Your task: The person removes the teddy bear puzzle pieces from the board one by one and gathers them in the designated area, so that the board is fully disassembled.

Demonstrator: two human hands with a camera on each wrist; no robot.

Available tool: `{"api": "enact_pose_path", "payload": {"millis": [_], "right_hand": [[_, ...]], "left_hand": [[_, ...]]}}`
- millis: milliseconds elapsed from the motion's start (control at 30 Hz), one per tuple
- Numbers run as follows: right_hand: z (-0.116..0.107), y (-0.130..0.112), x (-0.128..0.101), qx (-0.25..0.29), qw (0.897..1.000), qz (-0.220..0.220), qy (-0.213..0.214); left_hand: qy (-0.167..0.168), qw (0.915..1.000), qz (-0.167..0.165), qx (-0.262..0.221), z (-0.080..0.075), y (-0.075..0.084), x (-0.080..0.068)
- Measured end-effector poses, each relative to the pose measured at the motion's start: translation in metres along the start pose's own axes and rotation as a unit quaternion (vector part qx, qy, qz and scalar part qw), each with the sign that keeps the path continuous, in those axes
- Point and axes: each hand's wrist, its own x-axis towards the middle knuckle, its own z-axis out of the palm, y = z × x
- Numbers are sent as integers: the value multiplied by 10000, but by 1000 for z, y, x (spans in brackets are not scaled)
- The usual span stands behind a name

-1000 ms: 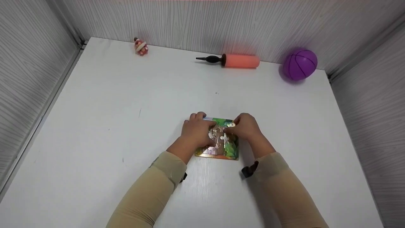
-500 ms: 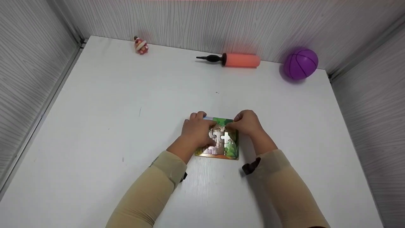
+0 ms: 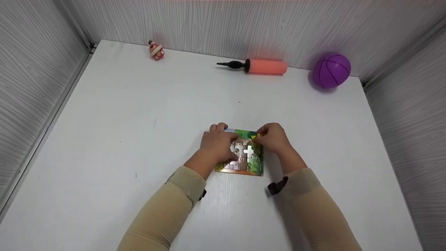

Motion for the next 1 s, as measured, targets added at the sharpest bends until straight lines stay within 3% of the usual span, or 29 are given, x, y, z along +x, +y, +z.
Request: {"api": "enact_pose_path", "payload": {"millis": [733,1000], "right_hand": [[11,-7,-14,-2,9974,-424,586],[19,-12,-19,-233,9909,-959,914]], "left_hand": [[-27,10000,4,62,1,1,1],[-11,10000,31,93,0,1,-1]]}}
